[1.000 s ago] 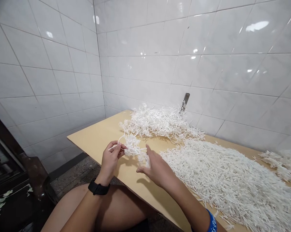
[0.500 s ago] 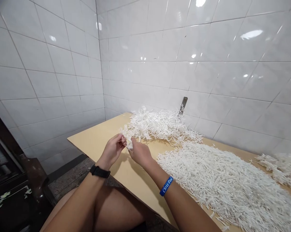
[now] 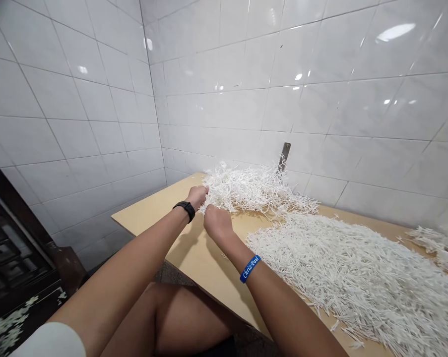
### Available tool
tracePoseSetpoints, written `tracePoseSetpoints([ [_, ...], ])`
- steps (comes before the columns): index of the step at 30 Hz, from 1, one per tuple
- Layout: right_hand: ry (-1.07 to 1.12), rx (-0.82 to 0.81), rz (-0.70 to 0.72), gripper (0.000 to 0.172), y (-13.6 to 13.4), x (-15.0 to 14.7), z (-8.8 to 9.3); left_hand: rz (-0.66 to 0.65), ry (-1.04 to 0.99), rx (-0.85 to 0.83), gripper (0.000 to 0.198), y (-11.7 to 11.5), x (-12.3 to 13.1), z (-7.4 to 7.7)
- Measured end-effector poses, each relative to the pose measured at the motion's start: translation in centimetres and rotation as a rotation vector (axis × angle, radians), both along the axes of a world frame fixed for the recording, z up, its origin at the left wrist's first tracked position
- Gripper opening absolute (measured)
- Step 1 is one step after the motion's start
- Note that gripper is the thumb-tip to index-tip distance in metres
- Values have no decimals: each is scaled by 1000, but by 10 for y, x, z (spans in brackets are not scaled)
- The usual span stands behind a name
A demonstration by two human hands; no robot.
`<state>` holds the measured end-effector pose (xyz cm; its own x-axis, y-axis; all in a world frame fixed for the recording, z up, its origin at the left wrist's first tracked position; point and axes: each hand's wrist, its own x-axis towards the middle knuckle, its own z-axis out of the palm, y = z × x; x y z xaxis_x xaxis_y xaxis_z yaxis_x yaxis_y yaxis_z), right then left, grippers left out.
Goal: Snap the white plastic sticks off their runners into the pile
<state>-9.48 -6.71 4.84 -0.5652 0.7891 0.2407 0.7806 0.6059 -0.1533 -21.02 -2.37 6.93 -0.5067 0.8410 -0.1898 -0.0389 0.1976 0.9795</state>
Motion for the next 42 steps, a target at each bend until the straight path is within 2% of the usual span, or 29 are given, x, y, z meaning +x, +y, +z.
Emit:
tracePoseSetpoints([
  [4,88,-32,-33,23,15,8,4,-97,118,-50,35,9,0,12],
  [7,161,-64,-18,28,21,21,0,-228,210,-73,36,3,-10,17],
  [9,202,-94,29,24,21,32,-6,-294,283,-76,41,-6,-22,16],
  [12,283,-131,99,15,17,52,-12,-267,438,-37,51,-17,-42,5],
  [14,360,-141,122,18,15,65,-8,-195,577,6,52,-20,-52,-6],
  [16,430,-149,144,24,14,76,3,-157,720,41,62,-20,-55,-19],
  [18,552,-194,213,28,13,83,19,-172,834,37,78,-14,-52,-31],
  [19,647,-226,264,28,12,86,27,-189,874,16,79,-11,-49,-37],
  [22,920,-284,382,25,0,94,47,-217,947,-78,47,2,-40,-50],
  [24,955,-245,386,23,-14,102,53,-205,965,-126,33,9,-40,-55],
  [28,987,-110,309,22,-45,129,58,-137,945,-192,32,16,-57,-58],
  [31,1055,-105,199,22,-62,155,57,-93,907,-217,31,15,-74,-59],
  [33,1105,-196,151,23,-70,170,53,-87,889,-204,31,14,-81,-57],
  [36,1296,-476,120,31,-78,183,42,-68,887,-160,37,13,-85,-52],
  [39,1477,-807,85,39,-79,183,29,18,916,-162,54,9,-91,-42],
  [42,1512,-1105,107,38,-71,173,16,102,937,-207,75,1,-99,-36],
])
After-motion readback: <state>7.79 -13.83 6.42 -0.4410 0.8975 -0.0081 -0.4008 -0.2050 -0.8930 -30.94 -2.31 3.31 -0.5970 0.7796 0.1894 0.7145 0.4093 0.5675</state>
